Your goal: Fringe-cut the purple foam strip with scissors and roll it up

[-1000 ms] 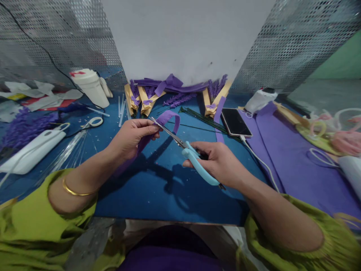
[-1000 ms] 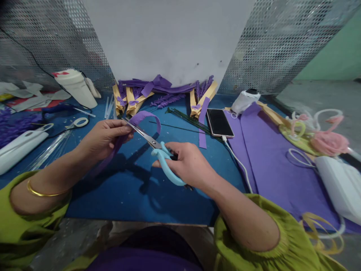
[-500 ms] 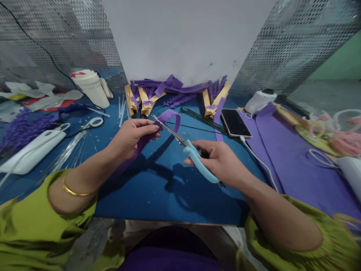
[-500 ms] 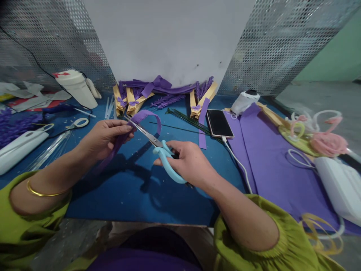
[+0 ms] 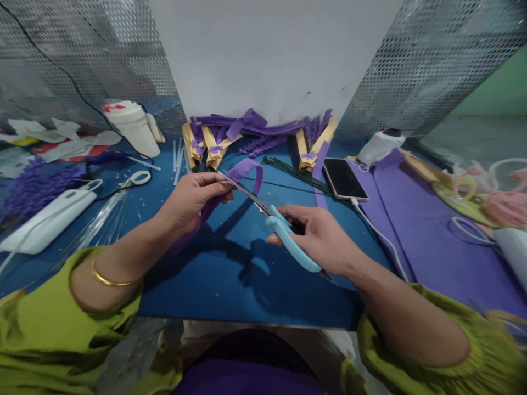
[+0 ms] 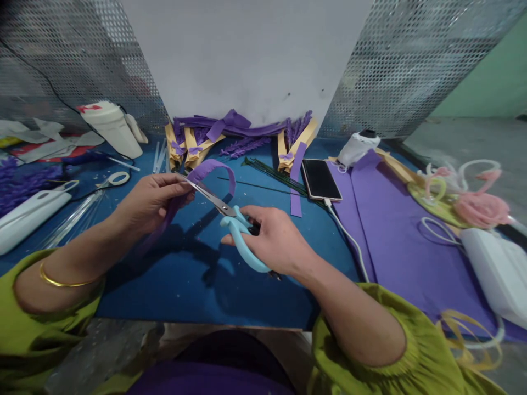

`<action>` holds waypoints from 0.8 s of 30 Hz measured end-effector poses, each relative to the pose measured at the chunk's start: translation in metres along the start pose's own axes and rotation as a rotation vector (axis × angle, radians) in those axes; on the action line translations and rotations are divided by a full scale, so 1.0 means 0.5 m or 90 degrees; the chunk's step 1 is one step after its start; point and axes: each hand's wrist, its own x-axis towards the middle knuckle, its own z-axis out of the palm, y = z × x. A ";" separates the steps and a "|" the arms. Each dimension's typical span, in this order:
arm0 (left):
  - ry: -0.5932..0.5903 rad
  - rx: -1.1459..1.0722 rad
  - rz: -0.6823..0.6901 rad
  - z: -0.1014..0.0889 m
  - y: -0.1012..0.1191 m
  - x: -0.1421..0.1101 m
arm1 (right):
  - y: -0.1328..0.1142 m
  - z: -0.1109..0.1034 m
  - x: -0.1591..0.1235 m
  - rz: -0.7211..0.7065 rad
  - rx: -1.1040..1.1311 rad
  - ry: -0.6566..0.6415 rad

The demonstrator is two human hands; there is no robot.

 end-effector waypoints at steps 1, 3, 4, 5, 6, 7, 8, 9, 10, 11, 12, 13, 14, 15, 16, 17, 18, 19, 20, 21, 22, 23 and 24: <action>-0.004 0.002 0.004 0.000 0.000 0.000 | 0.001 0.000 0.000 -0.002 0.005 -0.002; -0.011 0.000 0.008 0.000 0.000 -0.001 | 0.002 -0.001 0.000 -0.005 0.015 -0.007; -0.012 -0.004 0.008 0.000 0.001 -0.002 | 0.002 -0.001 -0.001 -0.005 0.019 -0.009; -0.011 -0.007 0.006 0.000 0.001 -0.002 | 0.002 -0.001 -0.001 -0.005 0.021 -0.010; -0.008 -0.010 0.005 0.001 0.002 -0.003 | 0.002 -0.001 -0.001 -0.004 0.023 -0.009; -0.006 -0.011 0.003 0.001 0.003 -0.003 | 0.002 0.000 -0.002 -0.004 0.024 -0.009; -0.005 -0.012 0.002 0.002 0.004 -0.003 | 0.002 0.000 -0.002 -0.004 0.024 -0.009; -0.005 -0.013 0.001 0.002 0.004 -0.004 | 0.001 0.000 -0.002 -0.003 0.026 -0.010; -0.006 -0.014 0.001 0.002 0.004 -0.004 | 0.001 0.001 -0.003 -0.002 0.029 -0.012; -0.008 -0.015 0.003 0.002 0.004 -0.003 | 0.001 0.001 -0.003 -0.001 0.033 -0.015; -0.010 -0.017 0.005 0.002 0.004 -0.003 | 0.001 0.001 -0.003 0.000 0.035 -0.017; -0.011 -0.018 0.005 0.002 0.005 -0.003 | 0.001 0.001 -0.003 0.001 0.038 -0.019; -0.011 -0.019 0.002 0.002 0.005 -0.003 | 0.002 0.000 -0.003 -0.001 0.039 -0.019; -0.010 -0.019 -0.003 0.002 0.005 -0.002 | 0.002 0.000 -0.002 -0.004 0.039 -0.019; -0.007 -0.020 -0.009 0.002 0.006 -0.002 | 0.003 0.000 -0.002 -0.008 0.038 -0.019; -0.005 -0.022 -0.015 0.002 0.007 -0.002 | 0.003 -0.001 -0.002 -0.012 0.037 -0.019; -0.003 -0.023 -0.020 0.002 0.007 -0.002 | 0.004 -0.001 -0.002 -0.016 0.036 -0.019; -0.002 -0.024 -0.023 0.003 0.007 -0.002 | 0.005 -0.001 -0.001 -0.018 0.035 -0.021; -0.002 -0.024 -0.024 0.002 0.008 -0.003 | 0.005 -0.001 -0.001 -0.019 0.033 -0.022; -0.005 -0.024 -0.025 0.002 0.008 -0.002 | 0.005 -0.001 -0.001 -0.018 0.030 -0.022; -0.009 -0.024 -0.026 0.002 0.007 -0.002 | 0.006 -0.002 -0.001 -0.016 0.025 -0.022; -0.012 -0.025 -0.025 0.002 0.007 -0.002 | 0.006 -0.002 -0.001 -0.014 0.021 -0.021; -0.015 -0.027 -0.023 0.002 0.007 -0.002 | 0.006 -0.002 -0.001 -0.012 0.018 -0.020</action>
